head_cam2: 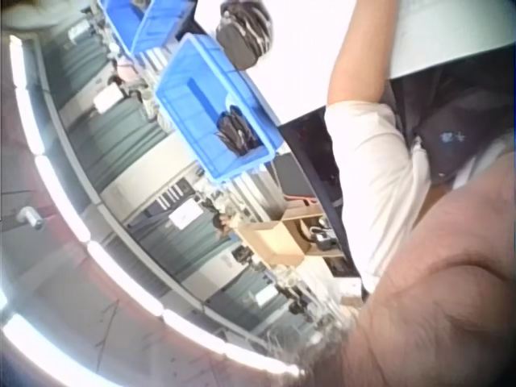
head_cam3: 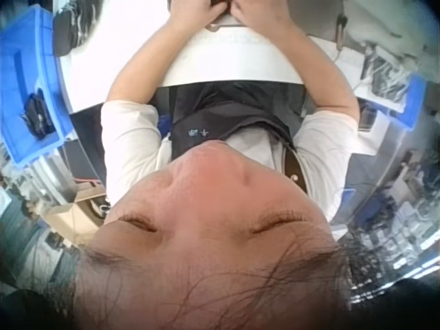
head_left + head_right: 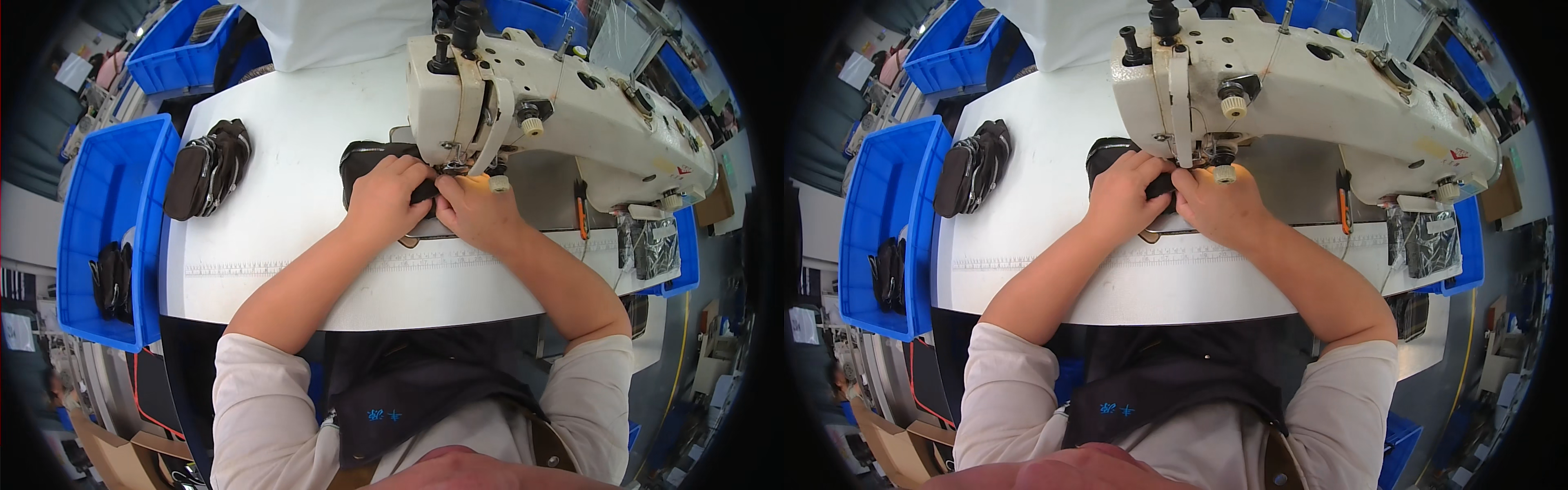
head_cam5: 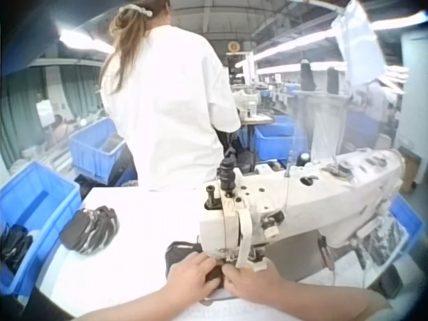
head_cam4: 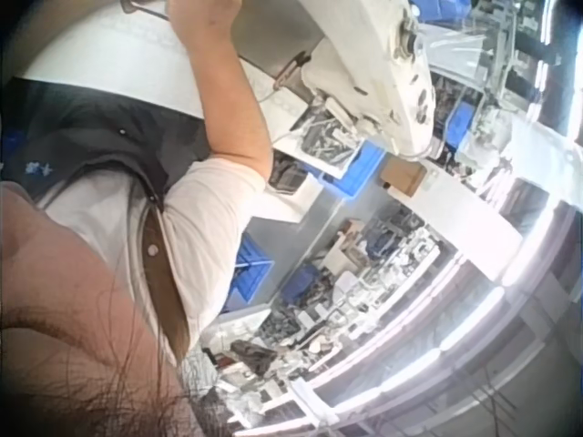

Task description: The person sews a zipper onto a small black pouch using an industrial sewing machine. They guide the pouch under the needle, stitch along the zipper edge, and then place the finished pouch into a blue bin.

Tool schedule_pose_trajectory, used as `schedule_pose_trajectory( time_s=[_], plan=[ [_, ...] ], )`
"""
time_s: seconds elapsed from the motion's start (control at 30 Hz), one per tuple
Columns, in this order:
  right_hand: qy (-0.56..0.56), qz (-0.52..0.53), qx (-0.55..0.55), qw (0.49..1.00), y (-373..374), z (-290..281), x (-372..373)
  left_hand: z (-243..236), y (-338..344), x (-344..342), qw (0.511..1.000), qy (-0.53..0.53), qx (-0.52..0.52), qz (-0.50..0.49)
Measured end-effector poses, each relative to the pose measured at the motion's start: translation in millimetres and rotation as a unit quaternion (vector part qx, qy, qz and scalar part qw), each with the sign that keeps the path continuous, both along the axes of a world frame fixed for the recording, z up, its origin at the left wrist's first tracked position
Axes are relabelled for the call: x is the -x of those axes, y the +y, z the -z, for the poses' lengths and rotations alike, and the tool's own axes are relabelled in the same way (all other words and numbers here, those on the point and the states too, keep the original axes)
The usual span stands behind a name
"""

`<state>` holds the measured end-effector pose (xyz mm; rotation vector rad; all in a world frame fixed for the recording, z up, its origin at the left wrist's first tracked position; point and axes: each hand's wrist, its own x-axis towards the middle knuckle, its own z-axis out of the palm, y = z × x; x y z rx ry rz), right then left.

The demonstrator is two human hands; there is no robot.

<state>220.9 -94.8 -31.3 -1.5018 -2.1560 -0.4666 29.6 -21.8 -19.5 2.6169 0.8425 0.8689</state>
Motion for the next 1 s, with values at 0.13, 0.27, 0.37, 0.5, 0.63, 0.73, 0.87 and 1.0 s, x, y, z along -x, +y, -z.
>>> schedule_pose_trajectory(
  time_s=[0.13,0.27,0.37,0.5,0.63,0.73,0.87,1.0],
  plan=[
    [-0.047,0.011,-0.008,0.999,-0.6,-1.5,-0.6,-16.7,-0.2,7.3,0.994,0.013,0.101,0.040],
    [-0.129,-0.005,-0.047,0.991,0.6,0.3,-4.2,-6.8,28.1,26.5,0.958,-0.007,0.235,0.164],
    [-0.139,-0.036,-0.060,0.988,1.1,5.7,-7.6,-14.5,29.7,28.2,0.946,0.015,0.265,0.185],
    [-0.107,-0.060,-0.054,0.991,0.7,1.8,-8.1,-18.0,32.1,25.7,0.951,0.038,0.244,0.185],
    [-0.071,-0.060,-0.038,0.995,-4.0,-4.1,-8.6,-13.8,33.0,20.8,0.959,0.034,0.217,0.180],
    [-0.060,-0.072,0.002,0.996,-10.2,-11.4,-10.5,-14.4,30.8,18.0,0.957,0.034,0.229,0.174],
    [-0.099,-0.121,0.071,0.985,-27.9,-11.1,-7.6,-12.8,30.4,21.7,0.963,0.050,0.198,0.175],
    [-0.064,-0.148,0.098,0.982,-31.9,-5.8,-12.1,-19.8,20.5,19.3,0.968,0.092,0.173,0.154]
  ],
)
